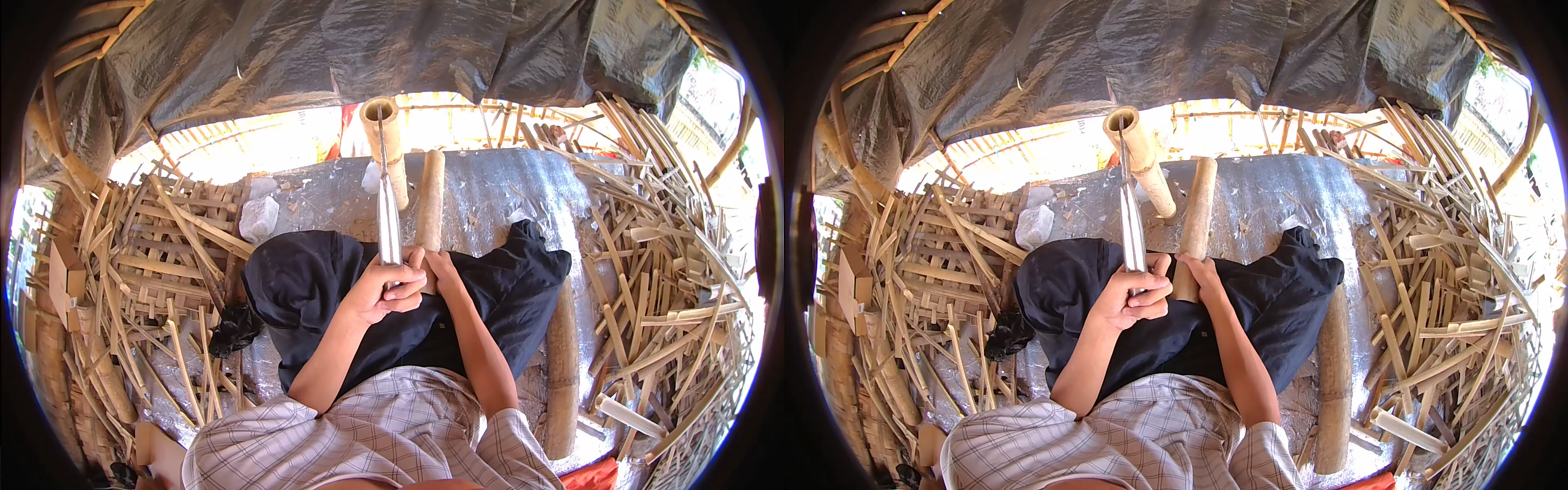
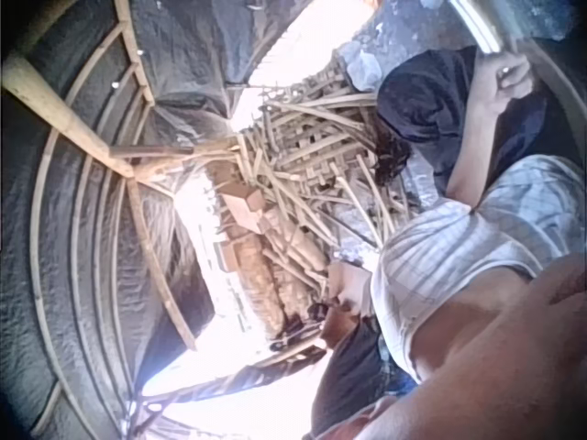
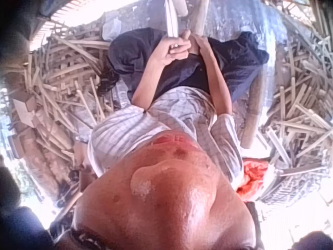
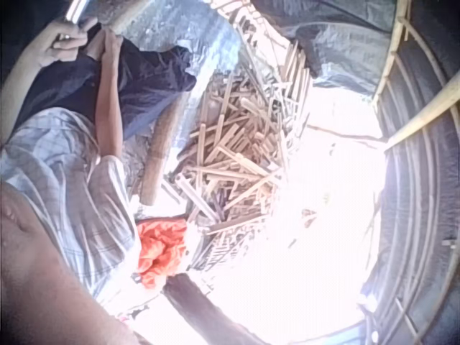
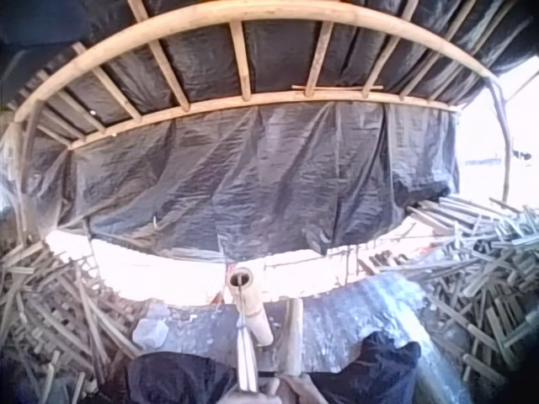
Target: The person carves the inside of a bamboo cylinder with a knife and then fits two wooden sticks into the cylinder.
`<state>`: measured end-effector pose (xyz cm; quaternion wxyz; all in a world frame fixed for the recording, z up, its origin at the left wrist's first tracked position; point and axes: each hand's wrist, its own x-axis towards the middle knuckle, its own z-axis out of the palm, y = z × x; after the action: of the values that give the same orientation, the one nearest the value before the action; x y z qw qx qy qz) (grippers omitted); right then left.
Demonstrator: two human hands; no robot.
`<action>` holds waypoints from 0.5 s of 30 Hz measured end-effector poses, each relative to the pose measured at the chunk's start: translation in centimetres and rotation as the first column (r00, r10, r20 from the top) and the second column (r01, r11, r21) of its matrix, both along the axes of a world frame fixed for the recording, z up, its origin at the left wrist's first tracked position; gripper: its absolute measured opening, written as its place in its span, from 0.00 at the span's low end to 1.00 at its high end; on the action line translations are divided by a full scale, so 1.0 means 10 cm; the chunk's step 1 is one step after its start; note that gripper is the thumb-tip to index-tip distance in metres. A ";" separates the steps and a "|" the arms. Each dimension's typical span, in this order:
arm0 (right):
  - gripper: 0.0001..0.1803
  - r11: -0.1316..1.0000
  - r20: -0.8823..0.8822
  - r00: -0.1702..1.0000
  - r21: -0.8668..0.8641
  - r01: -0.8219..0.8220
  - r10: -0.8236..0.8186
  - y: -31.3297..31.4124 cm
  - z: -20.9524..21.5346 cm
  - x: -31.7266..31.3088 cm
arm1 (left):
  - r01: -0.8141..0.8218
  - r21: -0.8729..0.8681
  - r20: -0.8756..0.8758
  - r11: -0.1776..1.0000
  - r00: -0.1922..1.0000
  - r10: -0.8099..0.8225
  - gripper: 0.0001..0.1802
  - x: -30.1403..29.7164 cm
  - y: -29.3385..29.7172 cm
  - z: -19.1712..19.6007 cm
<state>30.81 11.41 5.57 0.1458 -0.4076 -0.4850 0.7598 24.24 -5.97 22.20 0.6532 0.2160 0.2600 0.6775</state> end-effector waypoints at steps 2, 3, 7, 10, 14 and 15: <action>0.43 1.000 -0.005 1.000 -0.013 -0.010 0.010 0.03 -0.05 0.00 | 0.003 0.000 0.004 1.000 1.000 -0.003 0.14 0.00 0.00 0.03; 0.43 0.999 -0.023 0.999 -0.017 -0.027 0.026 0.10 -0.15 0.01 | 0.004 0.002 0.009 1.000 1.000 -0.004 0.14 0.01 0.01 0.04; 0.45 1.000 0.031 0.999 -0.015 0.016 -0.015 0.06 -0.12 -0.03 | -0.007 0.018 0.027 1.000 1.000 0.006 0.14 -0.04 -0.02 0.02; 0.45 0.999 0.052 0.998 -0.017 0.030 -0.030 -0.01 0.01 -0.02 | -0.013 0.028 0.033 1.000 0.999 0.012 0.14 -0.07 -0.04 0.01; 0.43 1.000 0.088 0.996 -0.022 0.014 -0.012 0.06 -0.03 -0.01 | -0.001 0.057 0.053 0.998 0.999 -0.002 0.14 -0.10 -0.03 0.01; 0.42 0.999 0.083 0.997 -0.033 0.001 0.002 0.09 -0.08 -0.02 | -0.002 0.056 0.054 0.998 0.999 -0.001 0.14 -0.11 -0.04 0.02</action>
<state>30.59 12.32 4.79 0.1187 -0.4412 -0.4782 0.7500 23.09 -6.38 22.36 0.6536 0.2159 0.2232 0.6903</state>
